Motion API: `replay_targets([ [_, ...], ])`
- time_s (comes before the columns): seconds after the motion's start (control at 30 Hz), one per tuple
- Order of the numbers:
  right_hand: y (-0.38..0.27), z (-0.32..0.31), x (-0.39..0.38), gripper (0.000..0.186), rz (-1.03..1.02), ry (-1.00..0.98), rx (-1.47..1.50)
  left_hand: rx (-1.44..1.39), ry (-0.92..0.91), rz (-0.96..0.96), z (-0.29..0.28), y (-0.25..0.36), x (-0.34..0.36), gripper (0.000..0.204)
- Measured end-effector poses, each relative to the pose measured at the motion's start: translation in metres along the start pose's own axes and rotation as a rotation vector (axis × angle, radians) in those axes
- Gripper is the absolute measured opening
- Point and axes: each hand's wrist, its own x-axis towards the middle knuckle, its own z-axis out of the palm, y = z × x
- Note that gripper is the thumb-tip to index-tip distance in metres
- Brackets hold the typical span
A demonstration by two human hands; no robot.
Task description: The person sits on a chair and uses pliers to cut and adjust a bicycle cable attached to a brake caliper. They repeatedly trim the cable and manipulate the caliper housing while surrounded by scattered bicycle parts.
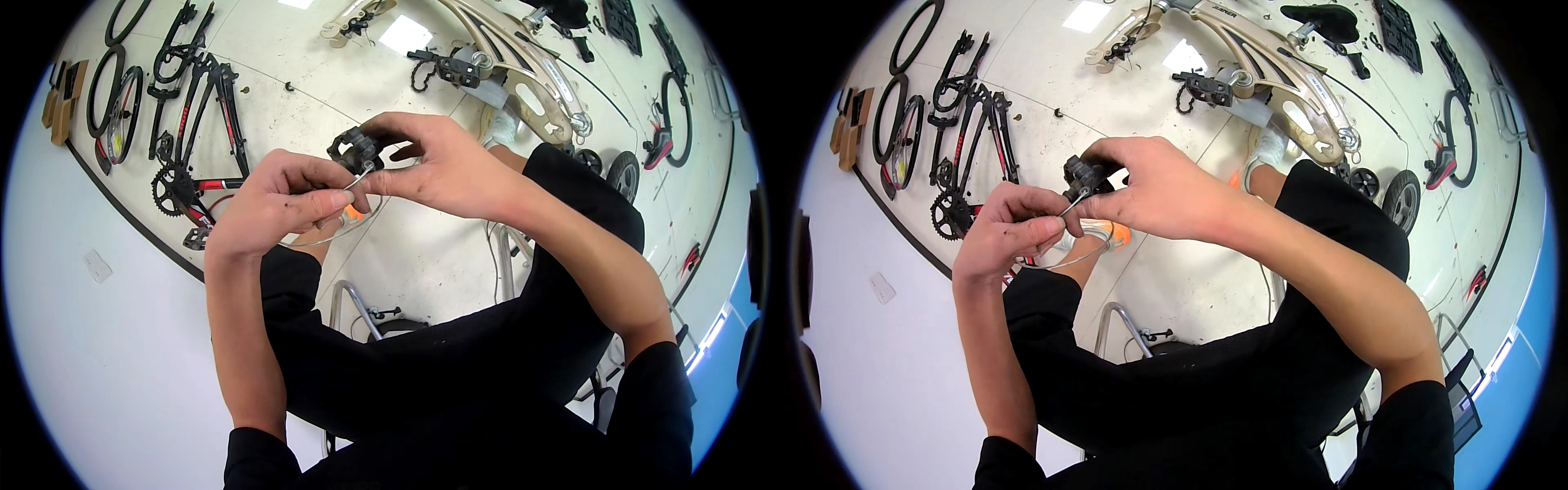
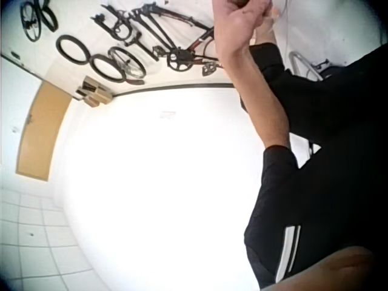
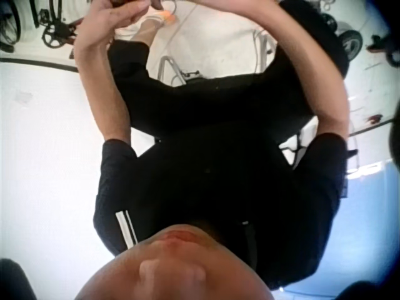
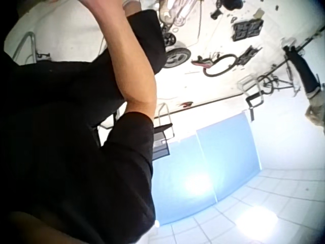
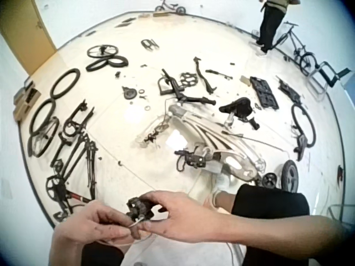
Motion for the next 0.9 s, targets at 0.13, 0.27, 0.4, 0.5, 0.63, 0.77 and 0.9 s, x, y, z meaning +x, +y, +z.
replay_targets([
  [0.13, 0.007, 0.004, 0.001, 0.041, -0.224, 0.042, -0.208, 0.04, -0.04, -0.028, -0.007, 0.001, -0.005, 0.016],
  [0.27, 0.009, 0.011, -0.004, 0.036, -0.536, 0.196, -0.54, 0.076, -0.095, -0.053, -0.02, 0.003, -0.007, 0.013],
  [0.4, -0.002, 0.007, -0.005, 0.027, -0.407, 0.09, -0.566, 0.075, -0.035, 0.029, -0.024, 0.001, -0.01, 0.012],
  [0.5, -0.008, 0.003, -0.008, 0.02, -0.36, 0.019, -0.556, 0.083, -0.035, 0.078, -0.025, 0.001, -0.01, 0.01],
  [0.63, -0.016, -0.007, -0.011, 0.017, -0.315, -0.109, -0.52, 0.133, -0.04, 0.048, -0.025, 0.001, -0.01, 0.024],
  [0.77, -0.036, -0.022, -0.01, 0.021, 0.035, -0.319, -0.365, 0.108, -0.104, 0.036, -0.024, 0.002, -0.009, 0.027],
  [0.9, -0.025, -0.03, -0.006, 0.029, 0.024, -0.424, -0.059, 0.17, -0.153, 0.137, -0.021, -0.003, -0.004, 0.035],
])
